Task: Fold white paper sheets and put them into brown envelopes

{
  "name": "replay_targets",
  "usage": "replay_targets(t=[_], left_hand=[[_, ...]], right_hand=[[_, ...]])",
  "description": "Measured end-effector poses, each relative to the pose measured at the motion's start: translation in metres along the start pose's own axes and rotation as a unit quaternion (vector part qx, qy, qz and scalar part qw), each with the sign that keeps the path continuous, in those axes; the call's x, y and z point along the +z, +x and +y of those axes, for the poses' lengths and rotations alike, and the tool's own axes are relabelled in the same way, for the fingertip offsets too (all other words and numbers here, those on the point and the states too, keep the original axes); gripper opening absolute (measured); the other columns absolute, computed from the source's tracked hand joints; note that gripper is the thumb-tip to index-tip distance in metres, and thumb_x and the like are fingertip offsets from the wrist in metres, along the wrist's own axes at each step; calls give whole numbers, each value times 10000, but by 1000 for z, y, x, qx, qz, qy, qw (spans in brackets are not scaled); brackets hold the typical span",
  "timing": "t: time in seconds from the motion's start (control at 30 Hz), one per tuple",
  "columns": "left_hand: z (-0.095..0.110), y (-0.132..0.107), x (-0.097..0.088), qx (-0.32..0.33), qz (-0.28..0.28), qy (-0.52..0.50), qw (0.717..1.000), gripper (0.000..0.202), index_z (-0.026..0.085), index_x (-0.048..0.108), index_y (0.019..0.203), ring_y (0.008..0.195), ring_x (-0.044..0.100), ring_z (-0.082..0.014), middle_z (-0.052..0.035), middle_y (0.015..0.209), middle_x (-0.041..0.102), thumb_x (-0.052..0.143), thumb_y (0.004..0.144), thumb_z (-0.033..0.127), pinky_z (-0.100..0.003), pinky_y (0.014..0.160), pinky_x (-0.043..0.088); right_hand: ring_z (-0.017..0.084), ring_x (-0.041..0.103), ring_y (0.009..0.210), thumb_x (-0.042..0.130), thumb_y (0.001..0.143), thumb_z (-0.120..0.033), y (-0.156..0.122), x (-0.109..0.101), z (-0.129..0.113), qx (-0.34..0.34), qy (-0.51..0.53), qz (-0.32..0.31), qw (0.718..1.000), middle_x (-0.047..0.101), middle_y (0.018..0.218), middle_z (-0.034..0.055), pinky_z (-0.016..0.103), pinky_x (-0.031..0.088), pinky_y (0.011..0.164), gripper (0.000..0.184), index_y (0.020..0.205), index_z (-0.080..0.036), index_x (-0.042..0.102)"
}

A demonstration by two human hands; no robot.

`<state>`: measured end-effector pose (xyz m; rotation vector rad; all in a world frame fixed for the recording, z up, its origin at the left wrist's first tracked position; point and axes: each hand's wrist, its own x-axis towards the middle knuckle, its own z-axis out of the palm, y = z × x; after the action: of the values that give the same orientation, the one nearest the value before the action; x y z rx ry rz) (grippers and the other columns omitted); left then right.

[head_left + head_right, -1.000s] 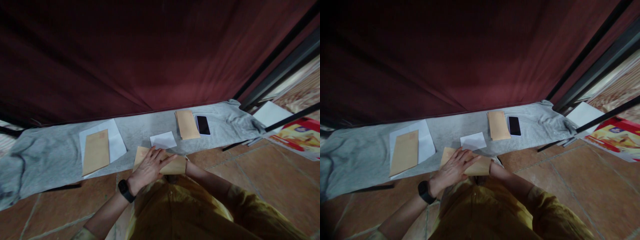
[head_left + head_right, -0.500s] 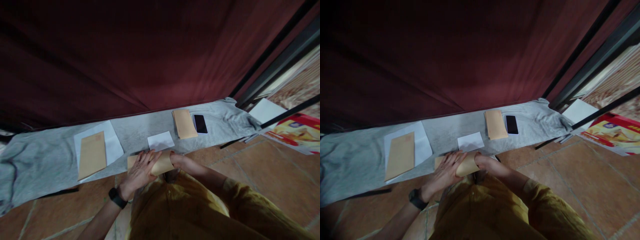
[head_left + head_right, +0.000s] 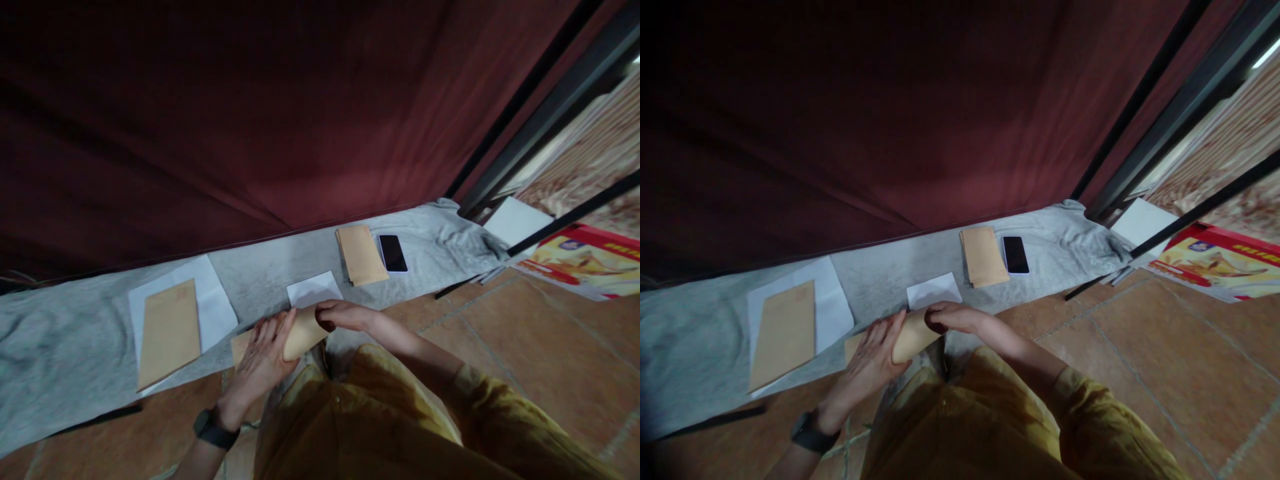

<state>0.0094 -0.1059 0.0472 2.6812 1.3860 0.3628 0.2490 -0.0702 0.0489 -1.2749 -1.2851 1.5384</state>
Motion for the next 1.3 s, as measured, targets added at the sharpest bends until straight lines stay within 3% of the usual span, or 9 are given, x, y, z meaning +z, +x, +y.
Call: replay_targets(t=[0.03, 0.1, 0.2, 0.27, 0.43, 0.6, 0.83, 1.07, 1.3], left_hand=[[-2, 0, -1, -5, 4, 4, 1000, 955, 225, 106, 1609, 1256, 524, -328, -137, 1341, 553, 628, 809, 238, -506, 1070, 433], [-8, -2, -2, -17, 12, 18, 1000, 948, 230, 106, 1610, 1237, 533, -332, -136, 1325, 559, 626, 818, 253, -496, 1047, 447], [-15, -5, -3, -42, 16, 38, 998, 956, 226, 102, 1612, 1166, 566, -328, -123, 1271, 581, 637, 823, 298, -488, 1020, 460], [-19, -8, -2, -61, 19, 49, 997, 965, 234, 88, 1616, 1130, 579, -322, -112, 1246, 585, 638, 827, 309, -485, 1015, 462], [-24, -22, 4, -89, 46, 59, 993, 985, 197, 35, 1620, 1135, 571, -340, -140, 1228, 572, 625, 852, 375, -495, 1003, 473], [-24, -43, 10, -134, 56, 76, 986, 942, 180, 46, 1616, 1117, 579, -352, -150, 1203, 585, 567, 890, 481, -513, 991, 479], [-26, -59, 17, -173, 57, 75, 980, 941, 163, 37, 1620, 1108, 593, -348, -165, 1226, 593, 545, 901, 495, -489, 968, 492], [-32, -61, 23, -170, 55, 40, 983, 976, 155, 59, 1619, 1133, 591, -364, -175, 1254, 589, 589, 872, 493, -503, 979, 495], [-33, -60, 23, -165, 50, 15, 985, 997, 185, 58, 1622, 1200, 562, -368, -166, 1290, 573, 631, 860, 476, -518, 1028, 471]], right_hand=[[115, 600, 665, 671, 812, -244, 3, -7, -4, 13, 26, -78, 996, 673, 732, -5, 241, 488, 649, 125, 743, -142, 691], [135, 653, 760, 685, 803, -267, 7, -18, -7, 11, 84, -137, 987, 716, 857, 23, 256, 518, 734, 142, 877, -150, 716], [165, 693, 881, 597, 887, -304, 10, -28, -2, 2, 79, -43, 996, 727, 980, 66, 304, 536, 836, 230, 1029, -155, 699], [169, 691, 876, 522, 935, -262, 12, -31, 8, 10, -44, 53, 998, 722, 986, 71, 319, 539, 850, 237, 1080, -160, 680], [241, 640, 1096, 532, 973, -236, 23, -27, 23, -19, -426, 177, 887, 647, 1247, 158, 359, 493, 966, 387, 1351, -162, 558], [295, 591, 1179, 598, 949, -319, 42, -9, 25, 9, -515, 189, 836, 621, 1245, 222, 399, 472, 1001, 575, 1446, -70, 450], [314, 561, 1185, 772, 809, -343, 58, -3, 37, 51, -522, 208, 826, 577, 1266, 210, 395, 450, 1013, 683, 1378, -84, 498], [290, 538, 1132, 672, 839, -236, 60, -17, 48, 13, -475, 216, 853, 604, 1158, 163, 383, 457, 960, 362, 1166, -107, 582], [275, 537, 1134, 633, 805, -135, 62, -13, 56, -34, -453, 239, 858, 605, 1155, 136, 392, 450, 982, 336, 1139, -125, 597]])
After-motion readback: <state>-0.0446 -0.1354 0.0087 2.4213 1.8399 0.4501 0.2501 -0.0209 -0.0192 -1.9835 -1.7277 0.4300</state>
